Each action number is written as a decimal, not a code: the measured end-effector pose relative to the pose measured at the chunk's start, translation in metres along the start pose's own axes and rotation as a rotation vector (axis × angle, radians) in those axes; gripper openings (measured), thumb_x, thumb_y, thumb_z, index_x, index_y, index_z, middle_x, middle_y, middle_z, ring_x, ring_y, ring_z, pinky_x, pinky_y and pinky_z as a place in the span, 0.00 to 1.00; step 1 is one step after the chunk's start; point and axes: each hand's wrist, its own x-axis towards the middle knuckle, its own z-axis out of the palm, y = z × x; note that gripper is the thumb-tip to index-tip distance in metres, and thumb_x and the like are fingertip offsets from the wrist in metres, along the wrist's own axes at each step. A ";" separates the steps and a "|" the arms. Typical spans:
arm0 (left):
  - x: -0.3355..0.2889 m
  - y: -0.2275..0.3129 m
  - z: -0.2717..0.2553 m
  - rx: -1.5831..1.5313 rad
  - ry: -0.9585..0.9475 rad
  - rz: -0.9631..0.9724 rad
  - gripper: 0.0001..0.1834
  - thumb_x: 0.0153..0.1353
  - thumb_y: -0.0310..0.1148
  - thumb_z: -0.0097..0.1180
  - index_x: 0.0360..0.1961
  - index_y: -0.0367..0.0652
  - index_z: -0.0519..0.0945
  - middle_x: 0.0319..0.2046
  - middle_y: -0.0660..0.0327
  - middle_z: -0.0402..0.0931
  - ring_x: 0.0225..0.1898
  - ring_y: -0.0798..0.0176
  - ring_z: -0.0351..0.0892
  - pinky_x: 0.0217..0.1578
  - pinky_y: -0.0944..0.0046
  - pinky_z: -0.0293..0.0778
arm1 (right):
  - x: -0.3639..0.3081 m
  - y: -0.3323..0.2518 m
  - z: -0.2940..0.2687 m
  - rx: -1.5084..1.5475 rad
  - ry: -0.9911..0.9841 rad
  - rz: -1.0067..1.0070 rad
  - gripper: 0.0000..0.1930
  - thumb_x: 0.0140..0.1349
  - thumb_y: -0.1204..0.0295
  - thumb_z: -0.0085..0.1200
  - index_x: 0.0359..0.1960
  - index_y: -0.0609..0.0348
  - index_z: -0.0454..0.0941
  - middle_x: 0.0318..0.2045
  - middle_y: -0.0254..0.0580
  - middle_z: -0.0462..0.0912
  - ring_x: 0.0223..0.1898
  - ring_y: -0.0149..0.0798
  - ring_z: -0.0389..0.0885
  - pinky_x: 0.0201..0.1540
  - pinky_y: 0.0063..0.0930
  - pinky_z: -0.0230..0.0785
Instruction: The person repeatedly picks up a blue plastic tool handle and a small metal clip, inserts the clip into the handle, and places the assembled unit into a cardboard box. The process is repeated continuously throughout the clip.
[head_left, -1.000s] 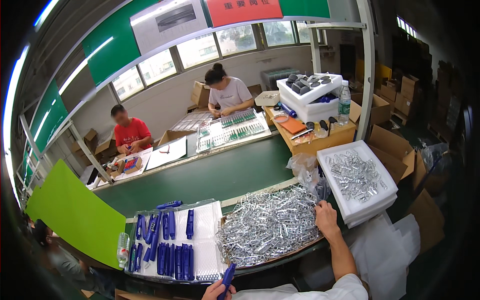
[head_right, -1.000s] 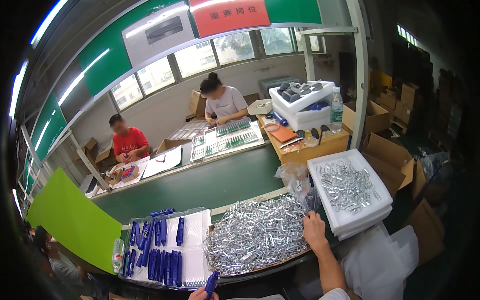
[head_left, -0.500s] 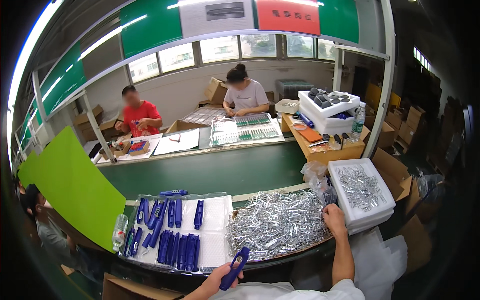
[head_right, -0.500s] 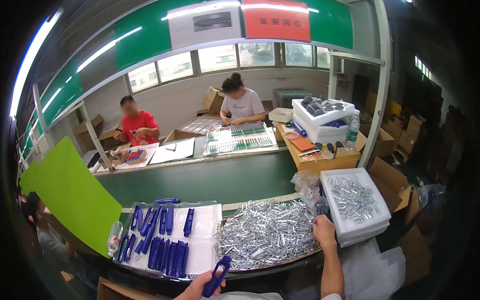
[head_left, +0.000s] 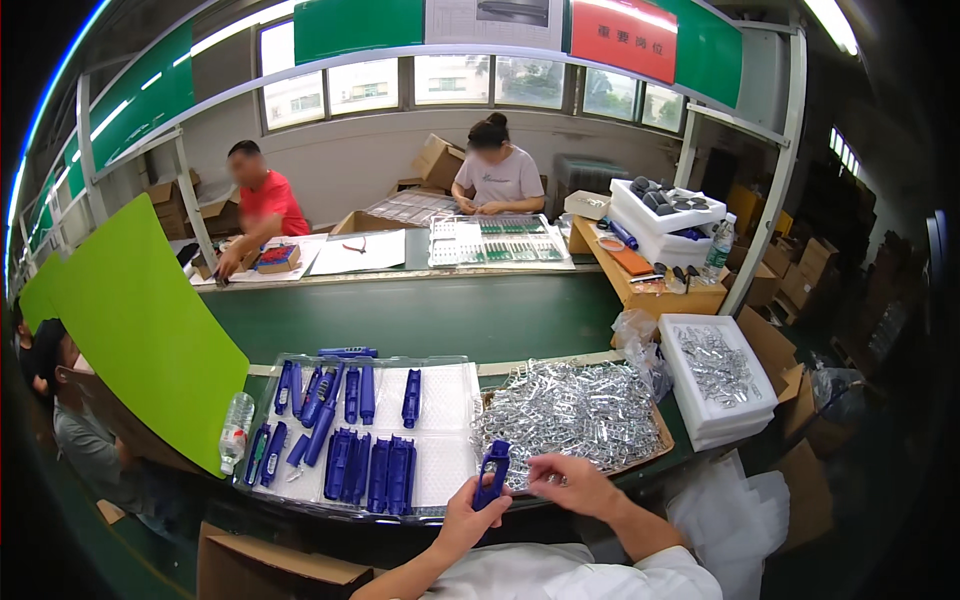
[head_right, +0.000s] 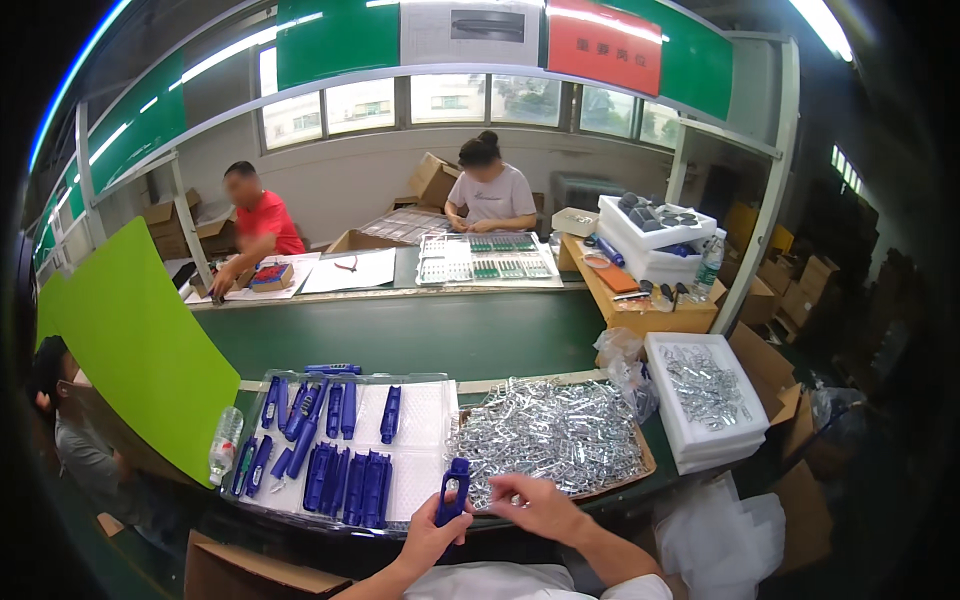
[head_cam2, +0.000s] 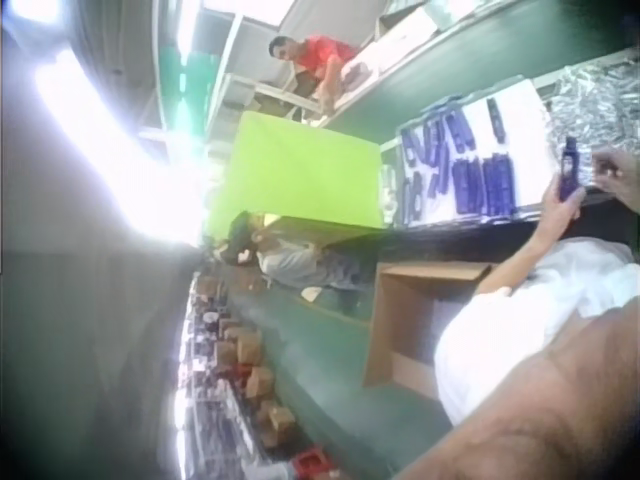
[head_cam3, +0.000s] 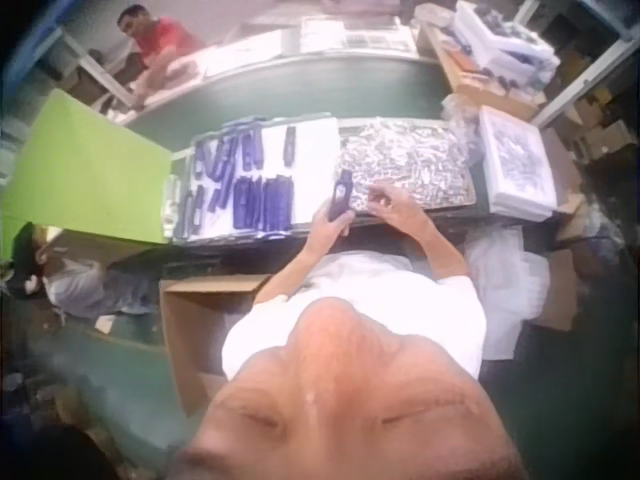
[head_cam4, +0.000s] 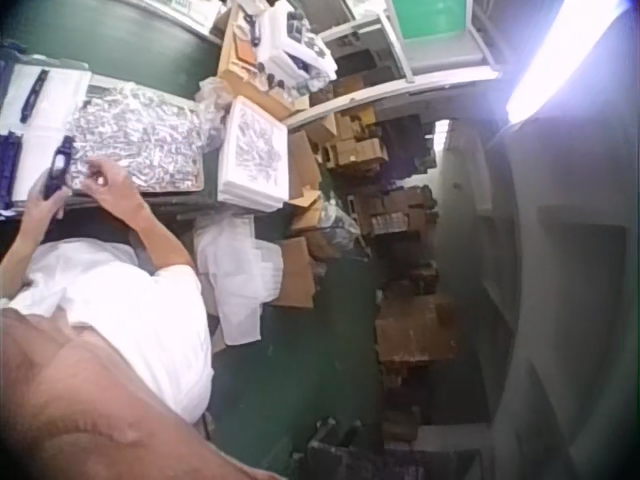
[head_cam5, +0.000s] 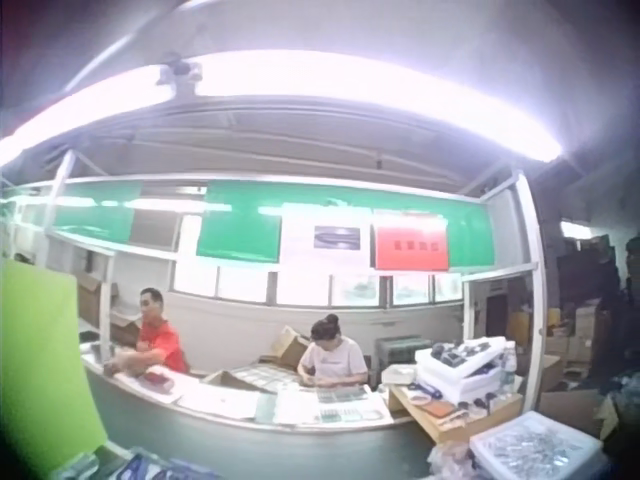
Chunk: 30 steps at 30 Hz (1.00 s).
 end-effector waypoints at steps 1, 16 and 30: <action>-0.001 0.003 -0.001 0.006 0.008 0.009 0.21 0.68 0.29 0.66 0.59 0.33 0.75 0.38 0.64 0.81 0.27 0.76 0.76 0.29 0.73 0.74 | 0.000 -0.013 0.009 0.001 -0.039 0.031 0.20 0.63 0.73 0.69 0.56 0.63 0.80 0.40 0.37 0.87 0.37 0.27 0.84 0.39 0.22 0.76; -0.016 0.000 -0.045 -0.253 0.110 -0.049 0.16 0.62 0.20 0.67 0.50 0.35 0.80 0.31 0.63 0.81 0.26 0.71 0.77 0.28 0.70 0.73 | 0.013 -0.027 0.075 0.238 -0.036 -0.002 0.19 0.65 0.73 0.68 0.56 0.62 0.81 0.42 0.36 0.87 0.39 0.25 0.83 0.42 0.20 0.77; -0.002 -0.004 -0.035 -0.370 0.312 -0.112 0.14 0.60 0.21 0.67 0.47 0.38 0.79 0.33 0.63 0.80 0.25 0.73 0.76 0.27 0.71 0.73 | 0.011 -0.008 0.088 0.799 0.198 0.411 0.11 0.68 0.81 0.61 0.51 0.69 0.80 0.42 0.39 0.86 0.44 0.29 0.86 0.50 0.22 0.79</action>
